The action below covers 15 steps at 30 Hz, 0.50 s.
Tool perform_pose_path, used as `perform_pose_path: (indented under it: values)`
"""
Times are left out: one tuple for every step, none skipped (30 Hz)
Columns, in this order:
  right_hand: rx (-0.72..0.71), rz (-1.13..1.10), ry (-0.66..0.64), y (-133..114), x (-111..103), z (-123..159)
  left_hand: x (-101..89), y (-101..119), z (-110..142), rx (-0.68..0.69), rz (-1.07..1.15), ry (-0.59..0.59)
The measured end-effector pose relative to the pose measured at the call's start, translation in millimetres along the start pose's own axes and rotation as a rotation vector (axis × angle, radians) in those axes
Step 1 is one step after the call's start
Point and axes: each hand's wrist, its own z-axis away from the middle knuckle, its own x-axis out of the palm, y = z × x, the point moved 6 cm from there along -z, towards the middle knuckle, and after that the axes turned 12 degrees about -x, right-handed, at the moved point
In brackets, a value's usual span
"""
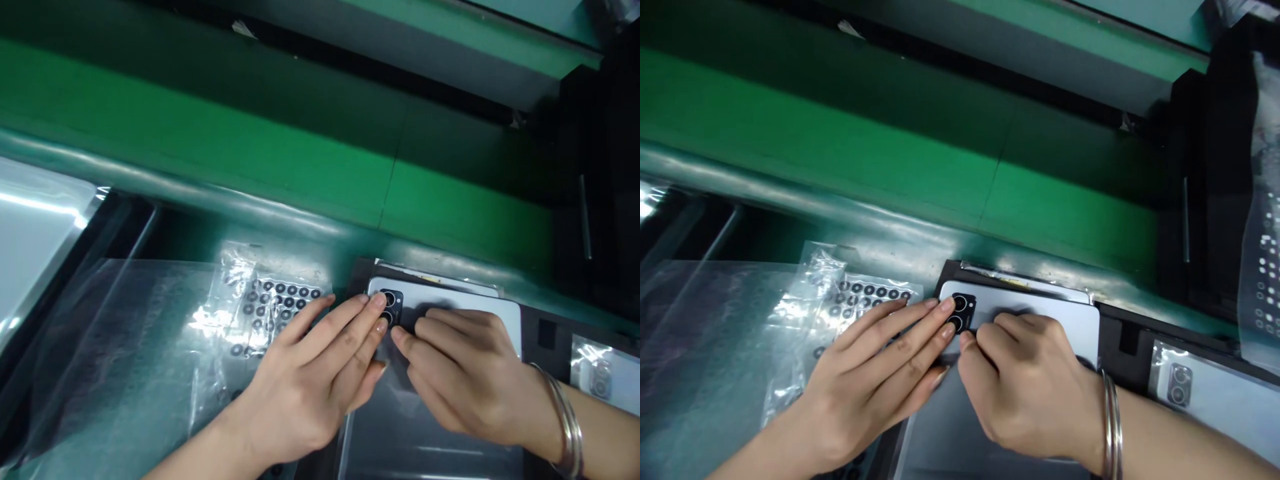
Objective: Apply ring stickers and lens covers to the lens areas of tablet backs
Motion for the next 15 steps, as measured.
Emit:
perform_pose_path:
  values:
    - [-0.003, 0.002, 0.005, 0, 0, 0, -0.8, 0, -1, -0.010, -0.024, -0.009]
    - [-0.004, 0.006, 0.016, 0, -1, 0, -1.7, 0, -1, -0.020, -0.033, -0.005]
    - [0.000, 0.000, 0.035, 0, -2, 1, -1.7, -2, 0, -0.025, -0.020, -0.003]
    - [0.013, -0.014, 0.061, 2, -4, 2, -0.7, -4, 2, -0.022, 0.018, -0.005]
    - [0.040, -0.034, 0.095, 4, -6, 4, 1.0, -7, 3, -0.012, 0.072, -0.006]
    - [0.080, -0.050, 0.132, 8, -8, 5, 2.7, -10, 5, 0.000, 0.134, 0.001]
    - [0.129, -0.053, 0.165, 12, -10, 7, 4.9, -13, 6, 0.004, 0.192, 0.007]
    - [0.175, -0.040, 0.183, 16, -11, 8, 7.2, -17, 7, -0.017, 0.235, 0.015]
    - [0.207, -0.012, 0.184, 18, -11, 8, 10.0, -22, 6, -0.060, 0.259, 0.015]
    - [0.223, 0.027, 0.170, 20, -10, 8, 12.7, -26, 5, -0.101, 0.268, 0.009]
    - [0.225, 0.066, 0.145, 20, -9, 7, 15.5, -28, 3, -0.131, 0.264, -0.012]
    - [0.216, 0.101, 0.120, 19, -7, 6, 17.9, -29, 1, -0.143, 0.253, -0.042]
    - [0.203, 0.130, 0.104, 18, -5, 5, 19.2, -29, 0, -0.135, 0.237, -0.064]
    - [0.193, 0.152, 0.101, 17, -4, 5, 19.1, -27, -2, -0.110, 0.219, -0.072]
    - [0.185, 0.168, 0.107, 15, -4, 5, 18.6, -26, -3, -0.086, 0.201, -0.073]
